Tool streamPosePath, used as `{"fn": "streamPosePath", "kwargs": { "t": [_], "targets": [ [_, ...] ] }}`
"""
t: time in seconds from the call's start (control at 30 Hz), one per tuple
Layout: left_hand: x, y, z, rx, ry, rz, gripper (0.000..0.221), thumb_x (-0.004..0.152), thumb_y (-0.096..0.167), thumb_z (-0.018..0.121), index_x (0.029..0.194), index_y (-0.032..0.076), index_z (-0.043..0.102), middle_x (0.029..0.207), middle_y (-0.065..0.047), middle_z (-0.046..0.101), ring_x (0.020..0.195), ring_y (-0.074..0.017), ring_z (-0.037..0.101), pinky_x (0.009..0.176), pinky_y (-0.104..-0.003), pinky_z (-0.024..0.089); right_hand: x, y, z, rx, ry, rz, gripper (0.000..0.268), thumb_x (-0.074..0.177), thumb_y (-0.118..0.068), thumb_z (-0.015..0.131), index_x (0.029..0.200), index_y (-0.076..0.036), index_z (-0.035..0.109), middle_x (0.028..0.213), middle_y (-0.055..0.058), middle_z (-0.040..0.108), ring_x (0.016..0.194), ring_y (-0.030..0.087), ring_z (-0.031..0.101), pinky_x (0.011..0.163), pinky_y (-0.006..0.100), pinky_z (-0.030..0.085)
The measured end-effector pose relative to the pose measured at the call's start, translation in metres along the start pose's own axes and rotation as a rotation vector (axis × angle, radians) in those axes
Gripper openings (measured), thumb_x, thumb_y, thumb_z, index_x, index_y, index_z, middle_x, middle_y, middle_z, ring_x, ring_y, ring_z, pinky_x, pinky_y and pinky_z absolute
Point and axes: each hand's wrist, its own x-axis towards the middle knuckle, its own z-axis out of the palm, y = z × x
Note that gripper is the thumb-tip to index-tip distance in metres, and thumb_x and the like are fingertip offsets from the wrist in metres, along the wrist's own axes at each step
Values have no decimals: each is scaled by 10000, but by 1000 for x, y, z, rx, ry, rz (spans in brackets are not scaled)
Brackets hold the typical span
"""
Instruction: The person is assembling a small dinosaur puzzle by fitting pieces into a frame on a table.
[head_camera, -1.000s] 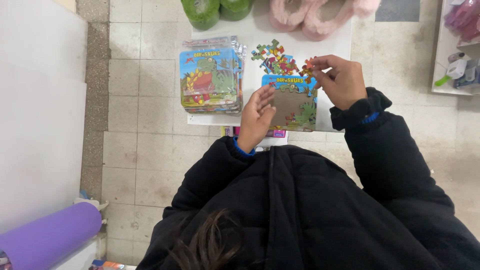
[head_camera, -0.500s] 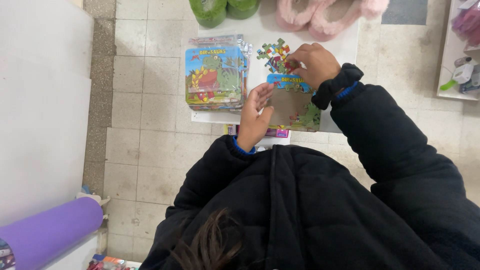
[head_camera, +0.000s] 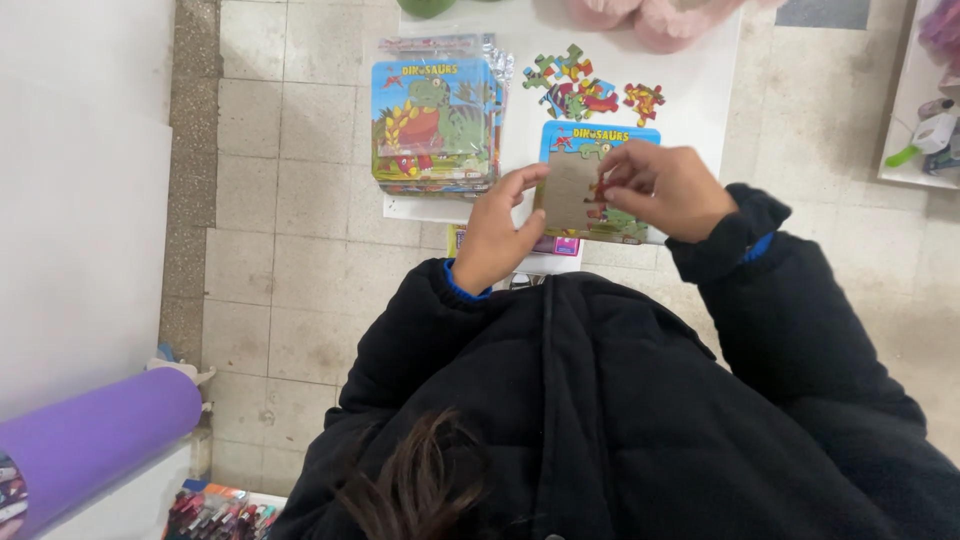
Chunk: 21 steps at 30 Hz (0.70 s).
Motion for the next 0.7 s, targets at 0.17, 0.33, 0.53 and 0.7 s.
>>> {"fn": "streamPosePath", "kwargs": {
  "t": [0.17,0.33,0.53,0.7],
  "targets": [
    [-11,29,-14,326,-102,216,878,775,55,792,1539,82,360,1497,-164,507,1233,-419,597,971,-440,521,-6,19,39,170,45,74,292,922,-54,686,1211,-11,700,945,113,756,884,143,744,771,283,600],
    [-9,23,1,439,-81,203,901,777,19,777,1562,113,346,1502,-127,531,1153,-401,643,894,-445,561,-5,26,52,289,99,123,159,927,-46,695,1056,46,708,922,95,770,880,132,753,765,270,602],
    [-9,8,8,424,-47,197,885,779,84,810,1543,104,363,1465,-132,547,1130,-396,652,893,-445,564,-2,19,65,243,121,164,149,866,-31,734,958,59,660,846,109,738,800,140,761,686,278,630],
    [-7,3,4,414,-52,158,763,836,130,804,1506,102,439,1320,-147,628,1038,-414,660,837,-476,550,-1,12,76,46,183,32,193,886,-96,725,1068,-34,748,863,111,752,741,198,742,676,323,591]
  ]
}}
